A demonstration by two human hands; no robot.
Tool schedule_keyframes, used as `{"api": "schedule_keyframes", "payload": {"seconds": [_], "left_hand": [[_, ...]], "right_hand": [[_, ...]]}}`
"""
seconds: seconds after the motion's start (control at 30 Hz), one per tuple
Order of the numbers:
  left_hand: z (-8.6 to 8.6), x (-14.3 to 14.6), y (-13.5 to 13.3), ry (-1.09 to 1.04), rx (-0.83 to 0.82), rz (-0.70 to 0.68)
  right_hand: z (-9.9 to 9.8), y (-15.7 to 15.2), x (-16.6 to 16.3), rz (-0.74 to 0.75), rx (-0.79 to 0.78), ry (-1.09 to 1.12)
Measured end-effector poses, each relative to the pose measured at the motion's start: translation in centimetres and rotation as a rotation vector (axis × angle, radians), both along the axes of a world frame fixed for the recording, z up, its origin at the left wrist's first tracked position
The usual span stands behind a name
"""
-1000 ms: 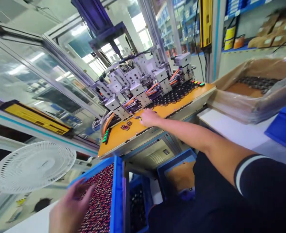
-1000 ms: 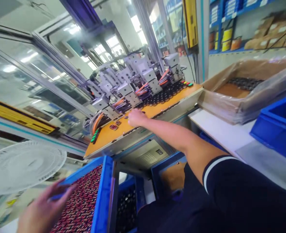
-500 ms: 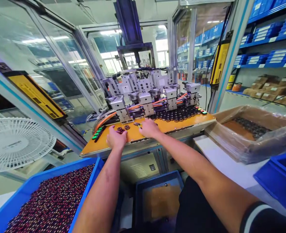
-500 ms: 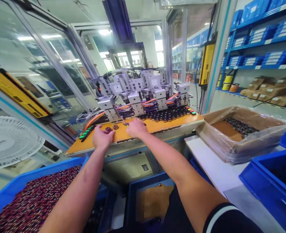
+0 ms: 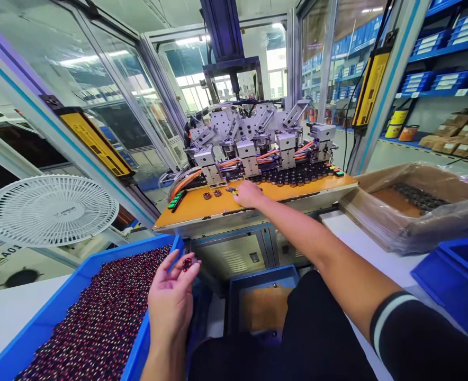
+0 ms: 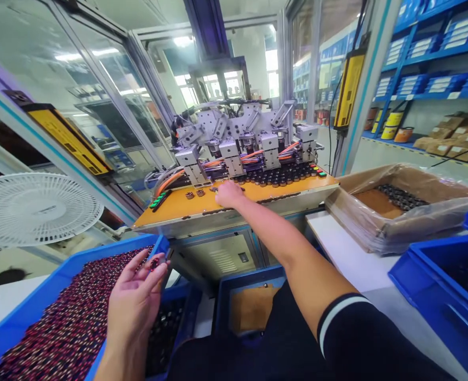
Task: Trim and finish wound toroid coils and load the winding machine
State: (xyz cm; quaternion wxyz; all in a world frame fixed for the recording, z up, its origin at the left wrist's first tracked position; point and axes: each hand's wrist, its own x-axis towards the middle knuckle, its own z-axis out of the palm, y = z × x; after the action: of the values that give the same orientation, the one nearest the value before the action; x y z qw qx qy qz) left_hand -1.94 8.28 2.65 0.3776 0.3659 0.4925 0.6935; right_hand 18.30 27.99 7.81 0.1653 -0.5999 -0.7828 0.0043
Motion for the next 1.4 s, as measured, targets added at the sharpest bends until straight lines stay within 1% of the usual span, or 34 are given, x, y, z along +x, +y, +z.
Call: {"api": "schedule_keyframes", "payload": {"seconds": [0.13,0.2,0.27,0.33,0.4,0.47,0.5,0.53,0.6,0.67,0.7,0.77,0.83,0.9,0.93,0.97,1.0,1.1,1.13,1.17,1.27,1.33,1.4], "left_hand": [[-0.4,2.1,-4.3,-0.023,0.026,-0.091],[-0.5,2.3,-6.3,0.048,0.086,-0.091],[-0.7,2.1,-8.2,0.197,0.169,-0.030],[-1.0,1.9,-10.0,0.347,0.238,0.054],[-1.5,2.1,-11.3,0.431,0.286,0.095],[-2.0,2.6,-12.0,0.466,0.310,0.088],[-2.3,3.0,-12.2,0.475,0.317,0.076],[-2.6,3.3,-12.2,0.482,0.320,0.063],[-3.0,4.1,-12.2,0.488,0.331,0.039],[-3.4,4.8,-12.1,0.486,0.341,0.018],[-3.5,5.0,-12.0,0.484,0.341,0.012],[-3.6,5.4,-11.9,0.468,0.330,0.010],[-3.5,5.7,-11.9,0.412,0.294,0.001],[-3.4,5.9,-11.9,0.339,0.254,-0.027],[-3.4,5.9,-12.0,0.314,0.246,-0.043],[-3.4,6.0,-12.1,0.301,0.244,-0.057],[-3.5,6.0,-12.3,0.303,0.253,-0.070],[-3.9,5.9,-12.7,0.335,0.290,-0.106],[-4.0,5.9,-12.9,0.344,0.297,-0.127],[-4.2,5.9,-13.0,0.354,0.309,-0.148],[-4.6,5.9,-13.2,0.377,0.331,-0.189],[-4.6,6.0,-13.1,0.363,0.324,-0.175],[-4.6,6.1,-12.8,0.318,0.297,-0.145]], "right_hand": [[1.5,-0.7,0.2,0.073,-0.007,0.030],[2.3,-1.8,0.6,0.127,0.030,0.064],[2.7,-4.1,1.0,0.190,0.099,0.113],[2.5,-7.8,1.4,0.267,0.167,0.165],[1.6,-12.8,1.9,0.407,0.210,0.218],[0.5,-18.2,2.6,0.786,0.310,0.373],[-0.1,-20.6,3.0,0.870,0.314,0.366],[-0.6,-22.7,3.4,0.884,0.289,0.334],[-1.5,-25.5,4.2,0.846,0.194,0.215],[-2.3,-26.8,4.9,0.804,0.078,0.130],[-2.6,-27.0,5.2,0.808,0.027,0.132],[-3.2,-27.4,5.7,0.858,-0.075,0.231],[-3.8,-27.9,6.1,0.937,-0.190,0.406],[-4.2,-28.3,6.4,0.999,-0.347,0.555],[-4.3,-28.4,6.5,1.007,-0.432,0.605],[-4.5,-28.3,6.6,0.978,-0.496,0.648],[-4.6,-28.2,6.6,0.916,-0.536,0.690],[-4.8,-27.3,6.0,0.618,-0.589,0.900],[-4.9,-27.0,5.6,0.536,-0.619,0.994],[-5.0,-26.9,5.0,0.486,-0.669,1.087],[-5.3,-27.0,3.0,0.459,-0.818,1.307],[-5.7,-27.5,1.9,0.453,-0.846,1.404],[-6.3,-28.1,1.2,0.403,-0.838,1.490]]}}
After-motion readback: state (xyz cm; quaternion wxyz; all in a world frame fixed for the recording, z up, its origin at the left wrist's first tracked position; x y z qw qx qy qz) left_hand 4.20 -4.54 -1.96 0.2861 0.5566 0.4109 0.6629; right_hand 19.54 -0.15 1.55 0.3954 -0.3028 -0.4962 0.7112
